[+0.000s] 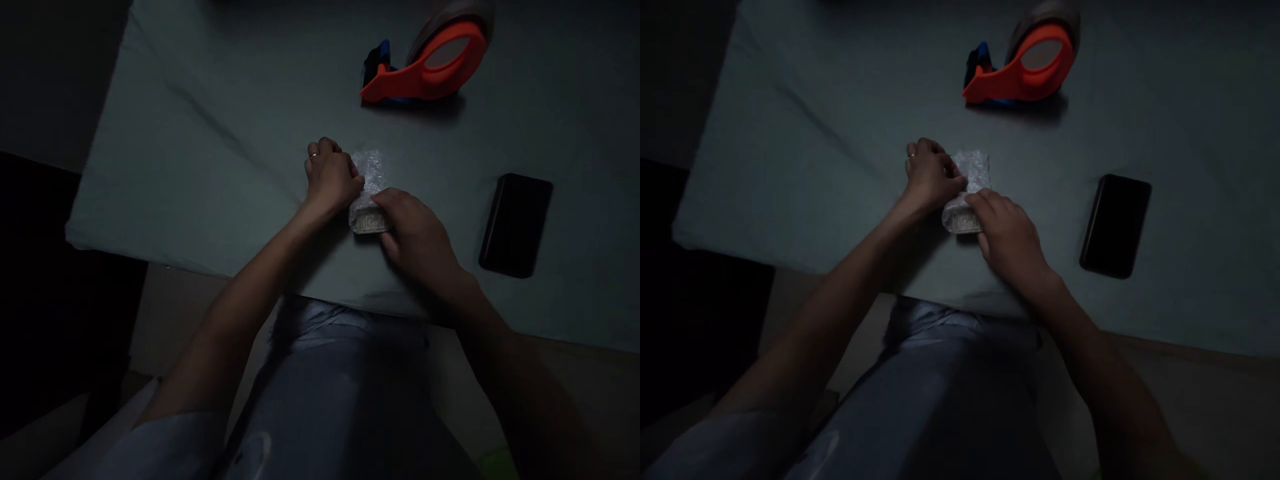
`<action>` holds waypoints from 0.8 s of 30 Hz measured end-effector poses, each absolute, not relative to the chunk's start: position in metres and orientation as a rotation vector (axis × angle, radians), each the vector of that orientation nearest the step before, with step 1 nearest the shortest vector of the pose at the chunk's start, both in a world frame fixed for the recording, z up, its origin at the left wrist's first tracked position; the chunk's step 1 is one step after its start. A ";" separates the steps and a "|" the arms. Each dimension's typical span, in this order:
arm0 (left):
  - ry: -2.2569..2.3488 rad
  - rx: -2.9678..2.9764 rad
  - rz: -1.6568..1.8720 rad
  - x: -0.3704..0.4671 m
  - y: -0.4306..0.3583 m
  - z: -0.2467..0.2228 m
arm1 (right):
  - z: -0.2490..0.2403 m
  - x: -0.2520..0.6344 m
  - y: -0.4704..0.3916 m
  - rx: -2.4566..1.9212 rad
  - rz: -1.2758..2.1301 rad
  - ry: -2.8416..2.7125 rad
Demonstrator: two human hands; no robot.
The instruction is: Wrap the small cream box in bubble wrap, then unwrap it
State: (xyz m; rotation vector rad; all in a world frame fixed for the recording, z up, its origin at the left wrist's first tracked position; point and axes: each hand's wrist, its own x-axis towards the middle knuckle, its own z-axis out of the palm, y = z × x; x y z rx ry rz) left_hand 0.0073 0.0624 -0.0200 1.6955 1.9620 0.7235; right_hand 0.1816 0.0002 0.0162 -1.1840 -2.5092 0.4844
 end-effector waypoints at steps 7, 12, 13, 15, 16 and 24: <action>2.079 1.686 0.588 -0.001 0.064 -0.009 | 0.025 0.181 0.015 -1.169 0.641 -2.546; 1.973 1.591 0.614 0.002 0.068 -0.003 | 0.023 0.179 0.007 -1.214 0.592 -2.504; 1.904 1.541 0.672 0.003 0.067 -0.002 | 0.021 0.179 0.005 -1.216 0.571 -2.500; 1.718 1.418 0.806 0.003 0.062 0.000 | 0.019 0.179 0.000 -1.219 0.524 -2.499; 1.615 1.361 0.866 0.003 0.059 0.001 | 0.017 0.180 -0.002 -1.225 0.503 -2.496; 1.327 1.265 0.937 0.002 0.027 0.008 | 0.019 0.186 -0.019 -1.250 0.530 -2.451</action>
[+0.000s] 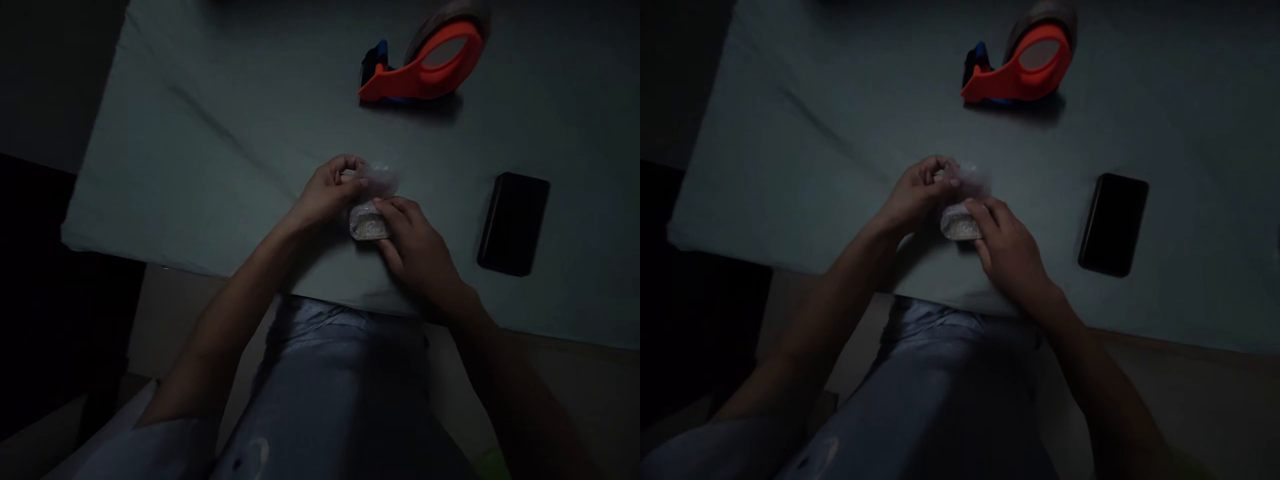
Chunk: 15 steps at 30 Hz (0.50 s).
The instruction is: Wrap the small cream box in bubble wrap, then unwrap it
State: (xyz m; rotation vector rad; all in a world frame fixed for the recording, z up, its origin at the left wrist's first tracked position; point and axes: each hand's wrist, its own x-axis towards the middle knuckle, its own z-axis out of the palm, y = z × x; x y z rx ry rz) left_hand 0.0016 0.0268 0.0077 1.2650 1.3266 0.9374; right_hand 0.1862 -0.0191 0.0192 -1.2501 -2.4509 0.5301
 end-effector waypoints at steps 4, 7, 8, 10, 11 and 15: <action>1.179 1.212 0.864 0.001 0.006 0.018 | 0.030 0.194 -0.030 -1.253 0.624 -2.378; 1.038 1.128 0.821 0.001 -0.011 0.024 | 0.033 0.200 -0.034 -1.326 0.726 -2.243; 0.999 1.122 0.816 0.001 -0.015 0.025 | 0.033 0.202 -0.034 -1.361 0.752 -2.192; 0.969 1.137 0.826 0.002 -0.023 0.026 | 0.032 0.204 -0.034 -1.399 0.767 -2.123; 0.977 1.146 0.836 0.002 -0.026 0.026 | 0.031 0.205 -0.033 -1.395 0.752 -2.104; 0.991 1.172 0.841 0.002 -0.034 0.025 | 0.034 0.206 -0.027 -1.313 0.672 -2.039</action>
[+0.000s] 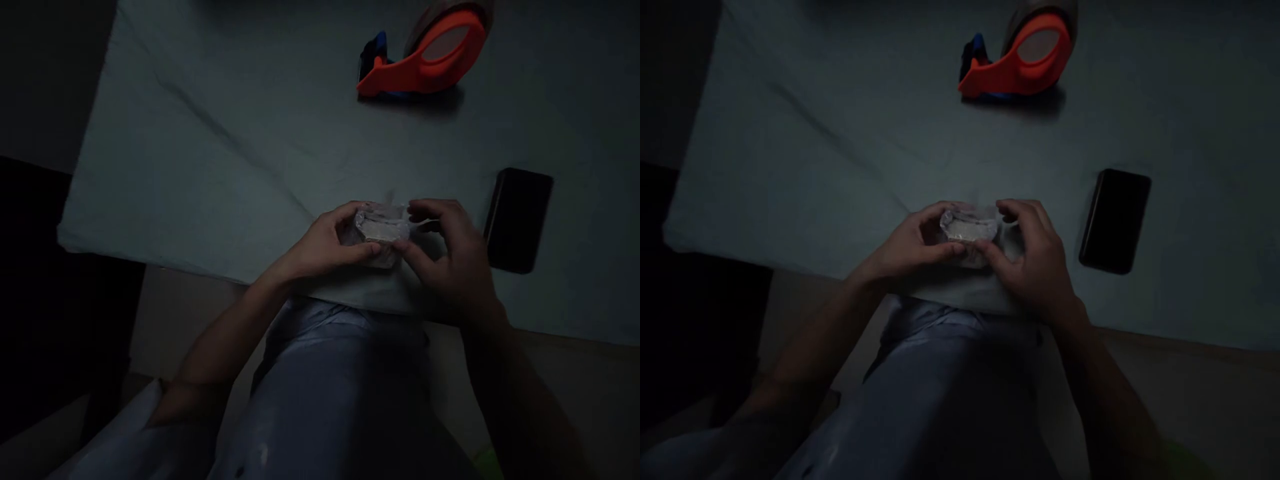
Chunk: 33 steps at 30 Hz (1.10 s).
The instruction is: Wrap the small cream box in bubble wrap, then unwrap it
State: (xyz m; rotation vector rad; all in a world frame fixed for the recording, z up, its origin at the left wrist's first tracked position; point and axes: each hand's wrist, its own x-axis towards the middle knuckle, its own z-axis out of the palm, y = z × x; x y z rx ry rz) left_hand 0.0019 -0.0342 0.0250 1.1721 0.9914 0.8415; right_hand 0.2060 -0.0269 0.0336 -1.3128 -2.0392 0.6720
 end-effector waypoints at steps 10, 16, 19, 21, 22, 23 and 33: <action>0.966 1.275 0.792 -0.001 -0.042 0.025 | 0.050 0.193 -0.019 -1.157 0.660 -2.099; 1.018 1.256 0.847 -0.003 -0.041 0.024 | 0.048 0.191 -0.028 -1.009 0.674 -2.212; 1.014 1.176 0.850 -0.003 -0.042 0.023 | 0.046 0.194 -0.032 -0.921 0.686 -2.284; 0.998 1.129 0.842 -0.004 -0.042 0.022 | 0.045 0.195 -0.035 -0.894 0.671 -2.311; 0.990 1.112 0.841 -0.004 -0.042 0.022 | 0.044 0.195 -0.036 -0.893 0.658 -2.324; 0.987 1.096 0.844 -0.005 -0.042 0.022 | 0.042 0.195 -0.038 -0.896 0.641 -2.331; 0.931 1.367 0.921 -0.011 -0.035 0.021 | 0.036 0.201 -0.044 -0.885 0.512 -2.293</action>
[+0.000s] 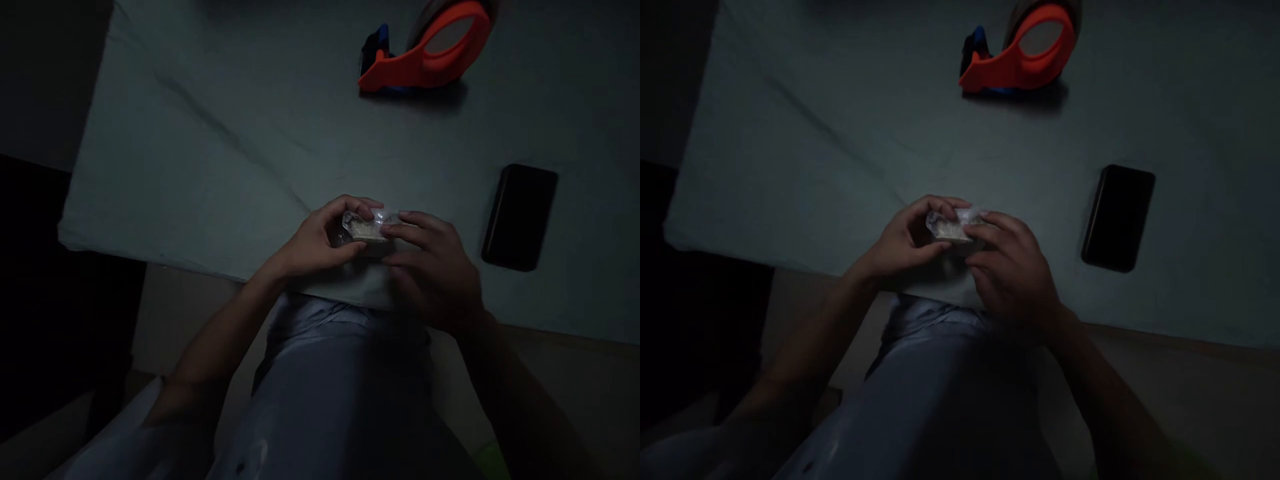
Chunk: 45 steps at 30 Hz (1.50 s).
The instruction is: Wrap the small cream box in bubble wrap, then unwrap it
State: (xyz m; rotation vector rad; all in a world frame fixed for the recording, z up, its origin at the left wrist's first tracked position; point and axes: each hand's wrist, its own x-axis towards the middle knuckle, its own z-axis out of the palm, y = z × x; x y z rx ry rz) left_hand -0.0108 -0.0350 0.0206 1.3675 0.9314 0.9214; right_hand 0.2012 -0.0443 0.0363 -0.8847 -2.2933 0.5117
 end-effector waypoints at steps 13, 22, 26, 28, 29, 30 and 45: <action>1.352 1.893 0.749 -0.032 -0.020 0.010 | 0.027 0.208 -0.046 -1.049 0.457 -2.009; 1.352 2.032 0.758 -0.027 -0.031 -0.011 | 0.018 0.206 -0.039 -1.056 0.335 -2.041; 1.285 1.933 0.825 -0.017 -0.024 -0.006 | 0.024 0.200 -0.036 -1.063 0.318 -2.167; 1.268 1.872 0.857 -0.013 -0.027 0.003 | 0.025 0.199 -0.034 -1.049 0.337 -2.209; 1.262 1.847 0.865 -0.012 -0.029 0.007 | 0.026 0.198 -0.033 -1.037 0.349 -2.220; 1.255 1.827 0.870 -0.012 -0.032 0.010 | 0.027 0.198 -0.033 -1.022 0.367 -2.228; 1.174 1.838 0.810 -0.013 -0.053 0.016 | 0.029 0.195 -0.038 -0.962 0.585 -2.155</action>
